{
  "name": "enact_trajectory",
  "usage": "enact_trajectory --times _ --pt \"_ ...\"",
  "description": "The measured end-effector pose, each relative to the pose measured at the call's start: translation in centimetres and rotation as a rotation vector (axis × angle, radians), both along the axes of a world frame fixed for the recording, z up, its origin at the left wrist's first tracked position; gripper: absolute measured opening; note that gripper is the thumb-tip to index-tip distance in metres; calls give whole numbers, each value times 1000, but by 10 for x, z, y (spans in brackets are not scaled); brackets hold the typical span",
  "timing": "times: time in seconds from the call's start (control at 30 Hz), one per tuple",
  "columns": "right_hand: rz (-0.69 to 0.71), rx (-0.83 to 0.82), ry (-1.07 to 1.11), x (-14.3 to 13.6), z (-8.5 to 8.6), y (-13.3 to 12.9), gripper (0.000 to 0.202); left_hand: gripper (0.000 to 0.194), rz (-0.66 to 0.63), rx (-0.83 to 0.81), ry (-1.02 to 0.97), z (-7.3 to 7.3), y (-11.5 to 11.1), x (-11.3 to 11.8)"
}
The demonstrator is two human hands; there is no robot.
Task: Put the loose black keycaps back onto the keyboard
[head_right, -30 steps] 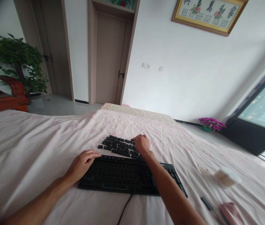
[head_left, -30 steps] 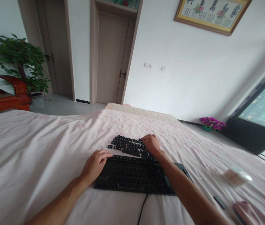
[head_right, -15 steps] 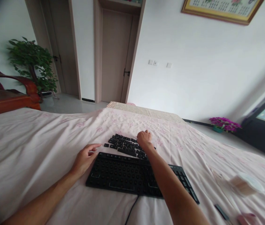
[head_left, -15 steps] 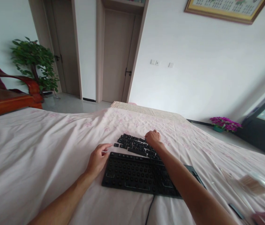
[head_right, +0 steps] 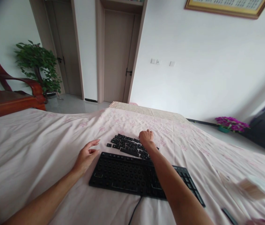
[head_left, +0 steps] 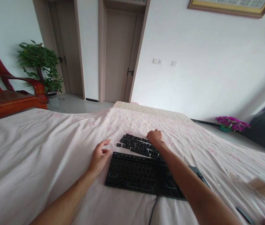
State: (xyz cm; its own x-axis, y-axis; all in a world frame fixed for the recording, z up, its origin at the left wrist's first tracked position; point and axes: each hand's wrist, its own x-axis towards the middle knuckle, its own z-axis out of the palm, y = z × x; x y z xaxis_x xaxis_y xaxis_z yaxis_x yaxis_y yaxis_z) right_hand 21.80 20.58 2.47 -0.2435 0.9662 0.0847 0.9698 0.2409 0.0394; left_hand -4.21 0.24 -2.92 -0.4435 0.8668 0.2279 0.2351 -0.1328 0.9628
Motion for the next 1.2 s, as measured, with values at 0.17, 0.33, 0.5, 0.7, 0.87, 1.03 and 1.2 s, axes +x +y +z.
enact_trajectory --times 0.17,0.33,0.5,0.7,0.87,1.03,1.2 --pt "51 74 83 -1 13 -18 22 58 -15 8 -74 4 -3 3" --pt "164 135 229 4 27 -55 23 61 -25 40 -89 4 -3 3" --pt "257 149 467 20 25 -99 22 52 -49 81 -59 4 -4 3" --pt "249 74 728 49 11 -133 22 34 -84 36 32 9 -10 5" --pt "177 29 827 67 -4 -145 21 37 -24 23 2 3 -8 3" --pt "182 39 755 66 -15 -153 18 39 -45 1 -2 0 -5 3" --pt "237 103 654 59 -22 -157 15 37 -77 -25 58 1 -5 4"
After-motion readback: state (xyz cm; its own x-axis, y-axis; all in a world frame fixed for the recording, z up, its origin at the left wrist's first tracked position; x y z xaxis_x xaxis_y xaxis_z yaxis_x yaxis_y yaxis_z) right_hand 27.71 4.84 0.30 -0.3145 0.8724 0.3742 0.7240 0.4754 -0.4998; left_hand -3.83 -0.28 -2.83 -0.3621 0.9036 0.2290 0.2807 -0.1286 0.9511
